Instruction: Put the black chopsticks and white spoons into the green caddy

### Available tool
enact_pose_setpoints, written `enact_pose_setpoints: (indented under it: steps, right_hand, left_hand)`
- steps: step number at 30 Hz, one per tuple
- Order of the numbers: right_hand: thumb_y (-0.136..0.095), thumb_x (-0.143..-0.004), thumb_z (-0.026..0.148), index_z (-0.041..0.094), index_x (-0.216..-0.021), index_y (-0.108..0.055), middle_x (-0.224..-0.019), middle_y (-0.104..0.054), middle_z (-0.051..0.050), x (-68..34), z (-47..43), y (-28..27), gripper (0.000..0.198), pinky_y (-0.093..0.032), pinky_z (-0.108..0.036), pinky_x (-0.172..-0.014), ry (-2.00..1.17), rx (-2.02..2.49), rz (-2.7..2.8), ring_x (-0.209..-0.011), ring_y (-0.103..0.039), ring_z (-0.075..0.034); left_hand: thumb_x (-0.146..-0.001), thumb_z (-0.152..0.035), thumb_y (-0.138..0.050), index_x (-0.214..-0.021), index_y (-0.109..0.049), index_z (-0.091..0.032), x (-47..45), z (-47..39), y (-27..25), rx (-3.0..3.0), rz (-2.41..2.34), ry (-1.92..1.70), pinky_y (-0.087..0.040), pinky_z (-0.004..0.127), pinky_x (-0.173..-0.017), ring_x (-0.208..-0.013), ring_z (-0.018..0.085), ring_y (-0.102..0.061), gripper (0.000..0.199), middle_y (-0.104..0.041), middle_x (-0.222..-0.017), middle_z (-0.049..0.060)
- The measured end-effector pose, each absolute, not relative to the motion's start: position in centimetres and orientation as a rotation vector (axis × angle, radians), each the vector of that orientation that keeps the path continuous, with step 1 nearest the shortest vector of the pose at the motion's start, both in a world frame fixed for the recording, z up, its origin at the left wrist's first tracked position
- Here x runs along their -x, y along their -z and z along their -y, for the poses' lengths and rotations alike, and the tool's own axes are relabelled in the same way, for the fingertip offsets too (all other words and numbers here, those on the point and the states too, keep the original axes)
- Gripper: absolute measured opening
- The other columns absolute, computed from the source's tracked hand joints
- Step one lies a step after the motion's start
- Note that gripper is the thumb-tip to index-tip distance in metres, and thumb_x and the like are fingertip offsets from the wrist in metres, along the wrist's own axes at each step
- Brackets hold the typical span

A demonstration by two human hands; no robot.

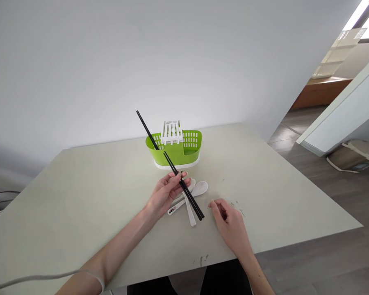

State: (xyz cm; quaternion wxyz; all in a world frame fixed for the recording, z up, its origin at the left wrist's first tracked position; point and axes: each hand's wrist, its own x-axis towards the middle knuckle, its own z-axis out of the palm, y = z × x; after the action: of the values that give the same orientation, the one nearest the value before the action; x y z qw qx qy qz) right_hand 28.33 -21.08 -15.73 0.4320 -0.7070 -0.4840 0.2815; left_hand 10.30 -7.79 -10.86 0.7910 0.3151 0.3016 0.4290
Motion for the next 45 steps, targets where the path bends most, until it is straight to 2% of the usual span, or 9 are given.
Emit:
enact_pose_setpoints:
  steps: [12, 17, 23, 28, 31, 33, 36, 39, 45]
  right_hand:
    - [-0.035, -0.105, 0.068, 0.022, -0.087, -0.068, -0.070, -0.064, -0.004, -28.4, 21.4, 14.8, 0.060, -0.046, -0.029, -0.059, -1.023, 1.492, 1.280, -0.062, -0.056, -0.018]
    - [-0.043, -0.103, 0.067, 0.022, -0.107, -0.072, -0.069, -0.056, -0.001, -28.6, 21.4, 15.6, 0.054, -0.043, -0.026, -0.055, -0.986, 1.532, 1.296, -0.061, -0.050, -0.017]
    - [-0.044, -0.100, 0.071, 0.020, -0.101, -0.074, -0.066, -0.055, -0.001, -28.5, 21.5, 15.3, 0.059, -0.043, -0.027, -0.051, -0.857, 1.593, 1.269, -0.060, -0.052, -0.018]
    - [-0.045, -0.102, 0.066, 0.021, -0.101, -0.073, -0.070, -0.057, -0.002, -28.5, 21.6, 14.9, 0.053, -0.042, -0.027, -0.053, -0.837, 1.596, 1.300, -0.064, -0.053, -0.018]
    - [-0.044, -0.103, 0.065, 0.021, -0.099, -0.072, -0.074, -0.060, -0.003, -28.4, 21.6, 14.9, 0.052, -0.041, -0.027, -0.054, -0.848, 1.590, 1.290, -0.066, -0.054, -0.018]
    - [-0.044, -0.103, 0.065, 0.021, -0.097, -0.072, -0.075, -0.061, -0.003, -28.5, 21.6, 14.9, 0.052, -0.042, -0.027, -0.055, -0.841, 1.592, 1.289, -0.067, -0.055, -0.018]
    - [-0.046, -0.104, 0.064, 0.021, -0.095, -0.072, -0.076, -0.062, -0.004, -28.5, 21.6, 15.0, 0.051, -0.043, -0.027, -0.057, -0.816, 1.583, 1.299, -0.068, -0.056, -0.019]
    - [-0.048, -0.104, 0.062, 0.021, -0.098, -0.074, -0.080, -0.064, -0.004, -28.5, 21.6, 15.0, 0.049, -0.045, -0.027, -0.059, -0.812, 1.556, 1.305, -0.070, -0.057, -0.019]
    - [-0.051, -0.105, 0.058, 0.022, -0.101, -0.076, -0.087, -0.069, -0.005, -28.5, 21.6, 15.2, 0.045, -0.047, -0.026, -0.064, -0.779, 1.553, 1.306, -0.076, -0.062, -0.019]
  left_hand:
    - [-0.077, -0.033, -0.092, -0.091, -0.060, -0.017, -13.0, 10.0, 11.5, -0.711, -0.603, -0.851, -0.052, 0.051, -0.112, -0.105, 0.027, -0.078, 0.039, -0.079, -0.112, 0.012]
    - [-0.078, -0.037, -0.092, -0.087, -0.059, -0.018, -12.7, 9.9, 11.6, -0.785, -0.635, -0.858, -0.050, 0.051, -0.113, -0.108, 0.029, -0.077, 0.039, -0.080, -0.112, 0.014]
    - [-0.080, -0.047, -0.088, -0.101, -0.076, -0.015, -11.0, 9.2, 11.6, -1.011, -0.766, -0.827, -0.053, 0.046, -0.109, -0.112, 0.028, -0.075, 0.040, -0.080, -0.115, 0.015]
    - [-0.085, -0.057, -0.079, -0.100, -0.082, -0.018, -9.3, 8.5, 10.7, -1.186, -0.837, -0.784, -0.059, 0.037, -0.098, -0.105, 0.025, -0.075, 0.041, -0.078, -0.120, 0.012]
    - [-0.086, -0.061, -0.076, -0.091, -0.082, -0.019, -8.4, 8.1, 10.3, -1.278, -0.896, -0.764, -0.059, 0.031, -0.084, -0.093, 0.021, -0.074, 0.042, -0.079, -0.110, 0.009]
    - [-0.085, -0.063, -0.075, -0.078, -0.077, -0.018, -7.9, 7.9, 10.2, -1.348, -0.965, -0.747, -0.053, 0.026, -0.068, -0.077, 0.017, -0.069, 0.046, -0.076, -0.088, 0.006]
    - [-0.086, -0.067, -0.072, -0.074, -0.071, -0.018, -7.4, 7.8, 10.2, -1.407, -1.013, -0.687, -0.037, 0.024, -0.052, -0.054, 0.010, -0.048, 0.051, -0.055, -0.058, -0.002]
    - [-0.086, -0.071, -0.069, -0.078, -0.070, -0.016, -7.2, 7.9, 10.2, -1.402, -0.997, -0.657, -0.029, 0.024, -0.050, -0.051, 0.008, -0.035, 0.055, -0.048, -0.054, -0.005]
    - [-0.087, -0.073, -0.065, -0.081, -0.074, -0.015, -7.1, 7.9, 9.9, -1.395, -0.980, -0.671, -0.034, 0.025, -0.055, -0.055, 0.010, -0.042, 0.059, -0.054, -0.059, -0.002]
